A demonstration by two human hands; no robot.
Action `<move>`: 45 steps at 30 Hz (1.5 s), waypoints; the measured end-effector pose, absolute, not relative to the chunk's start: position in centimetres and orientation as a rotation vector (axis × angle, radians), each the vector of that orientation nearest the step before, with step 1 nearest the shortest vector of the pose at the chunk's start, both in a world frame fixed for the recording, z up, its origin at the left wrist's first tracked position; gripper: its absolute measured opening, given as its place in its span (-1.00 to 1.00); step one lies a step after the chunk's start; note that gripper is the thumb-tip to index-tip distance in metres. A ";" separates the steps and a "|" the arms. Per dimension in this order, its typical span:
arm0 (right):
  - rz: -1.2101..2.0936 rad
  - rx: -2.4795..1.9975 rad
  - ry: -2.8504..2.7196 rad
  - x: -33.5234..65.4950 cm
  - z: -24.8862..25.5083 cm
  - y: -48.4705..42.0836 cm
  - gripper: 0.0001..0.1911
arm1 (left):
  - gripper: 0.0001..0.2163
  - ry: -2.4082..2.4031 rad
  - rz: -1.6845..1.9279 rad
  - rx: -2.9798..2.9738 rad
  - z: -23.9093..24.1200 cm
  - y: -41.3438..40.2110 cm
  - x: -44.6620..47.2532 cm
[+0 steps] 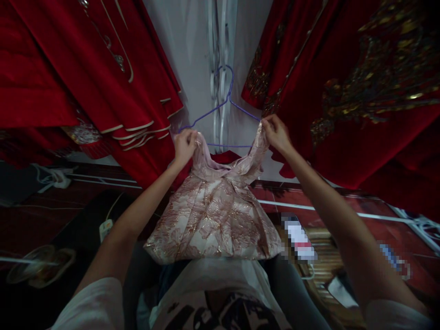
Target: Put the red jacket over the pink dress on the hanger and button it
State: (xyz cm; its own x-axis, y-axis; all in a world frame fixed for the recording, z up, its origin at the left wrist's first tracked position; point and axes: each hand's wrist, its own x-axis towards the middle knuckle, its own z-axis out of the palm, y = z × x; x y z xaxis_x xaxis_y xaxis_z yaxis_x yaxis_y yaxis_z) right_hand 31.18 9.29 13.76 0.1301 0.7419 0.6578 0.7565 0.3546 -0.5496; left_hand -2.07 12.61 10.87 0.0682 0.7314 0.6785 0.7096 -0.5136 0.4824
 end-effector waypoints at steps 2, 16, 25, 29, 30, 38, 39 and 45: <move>-0.016 -1.354 -1.613 31.6 13.9 9.3 -0.62 | -0.65 1.929 1.577 2.093 10.6 13.2 -4.7; -0.040 -1.347 -1.630 31.8 13.7 9.9 -0.61 | -0.64 1.844 1.505 1.881 8.7 15.9 -8.6; -0.021 -1.380 -1.593 32.2 13.8 9.3 -0.57 | -0.62 1.221 1.304 2.165 14.3 16.8 -5.9; -0.006 -1.360 -1.589 32.2 13.8 9.8 -0.59 | -0.59 1.349 1.193 1.811 11.4 17.7 -8.5; -0.006 -1.355 -1.582 32.2 13.7 9.9 -0.59 | -0.64 1.416 1.109 1.795 10.3 17.8 -9.1; 0.023 -1.363 -1.581 32.1 13.4 10.0 -0.57 | -0.50 1.997 0.373 2.291 3.3 16.8 -9.8; 0.031 -1.358 -1.586 32.2 13.4 10.1 -0.57 | -0.53 1.989 0.364 2.322 2.9 16.9 -9.6; 0.098 -1.289 -1.556 32.4 13.5 10.2 -0.55 | -0.66 1.638 0.507 2.187 2.6 17.6 -9.3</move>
State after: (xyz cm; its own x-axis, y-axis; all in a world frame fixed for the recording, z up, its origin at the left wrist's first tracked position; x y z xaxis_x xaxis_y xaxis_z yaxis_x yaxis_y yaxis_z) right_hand 32.40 10.24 13.45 0.1468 0.7477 0.6476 0.6605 0.4132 -0.6269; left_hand -9.33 17.58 2.64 0.2633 0.9623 0.0685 0.8330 -0.2626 0.4870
